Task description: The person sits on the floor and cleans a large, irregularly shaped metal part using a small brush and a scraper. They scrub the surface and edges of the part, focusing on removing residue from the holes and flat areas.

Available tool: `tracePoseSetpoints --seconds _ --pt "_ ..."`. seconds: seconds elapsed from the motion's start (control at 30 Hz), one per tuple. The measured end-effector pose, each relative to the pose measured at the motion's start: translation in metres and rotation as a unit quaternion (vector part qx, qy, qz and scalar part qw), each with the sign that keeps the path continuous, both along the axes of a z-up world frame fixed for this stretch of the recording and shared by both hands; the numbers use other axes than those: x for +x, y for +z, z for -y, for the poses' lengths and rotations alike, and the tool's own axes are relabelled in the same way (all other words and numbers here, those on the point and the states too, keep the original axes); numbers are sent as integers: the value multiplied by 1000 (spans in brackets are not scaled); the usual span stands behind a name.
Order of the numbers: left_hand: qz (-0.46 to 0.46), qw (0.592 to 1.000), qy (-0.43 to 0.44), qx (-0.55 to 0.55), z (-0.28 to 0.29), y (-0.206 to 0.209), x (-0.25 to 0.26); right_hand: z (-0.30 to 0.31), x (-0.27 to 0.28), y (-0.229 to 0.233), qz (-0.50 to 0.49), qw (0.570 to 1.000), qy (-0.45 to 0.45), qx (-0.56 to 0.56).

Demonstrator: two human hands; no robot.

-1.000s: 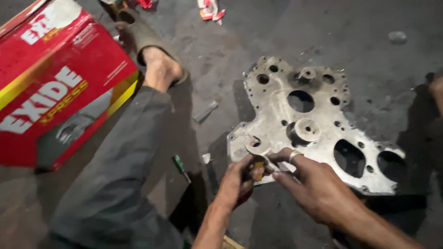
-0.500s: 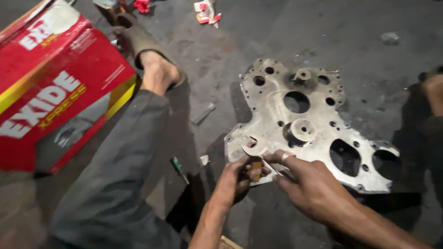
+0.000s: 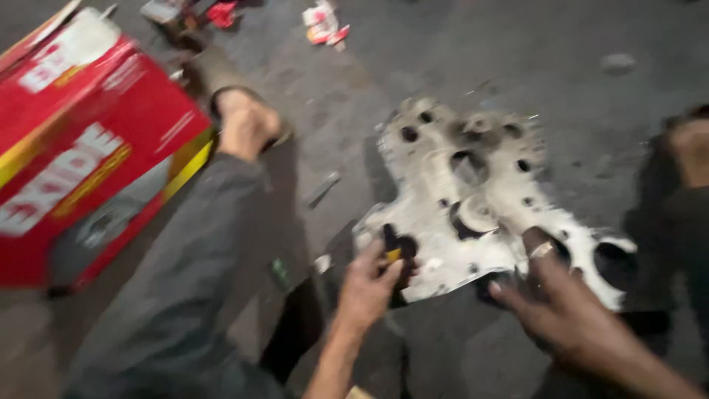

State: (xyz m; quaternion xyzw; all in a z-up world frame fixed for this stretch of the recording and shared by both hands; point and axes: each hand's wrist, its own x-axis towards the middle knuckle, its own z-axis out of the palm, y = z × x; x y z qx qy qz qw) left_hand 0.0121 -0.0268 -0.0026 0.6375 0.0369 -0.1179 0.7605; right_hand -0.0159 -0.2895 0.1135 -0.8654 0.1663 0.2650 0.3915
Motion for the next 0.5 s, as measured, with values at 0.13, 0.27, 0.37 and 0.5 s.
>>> tracePoseSetpoints --seconds 0.13,0.27,0.37,0.5 --pt "18 1000 -17 -10 17 1 16 110 -54 -79 34 996 -85 5" --pt "6 998 -65 -12 64 15 38 216 -74 -140 184 974 -124 53" --pt "-11 994 -107 -33 107 30 53 253 -80 -165 7 996 -40 -73" --pt "18 982 -182 41 140 24 65 231 -109 -160 172 973 -154 -23"
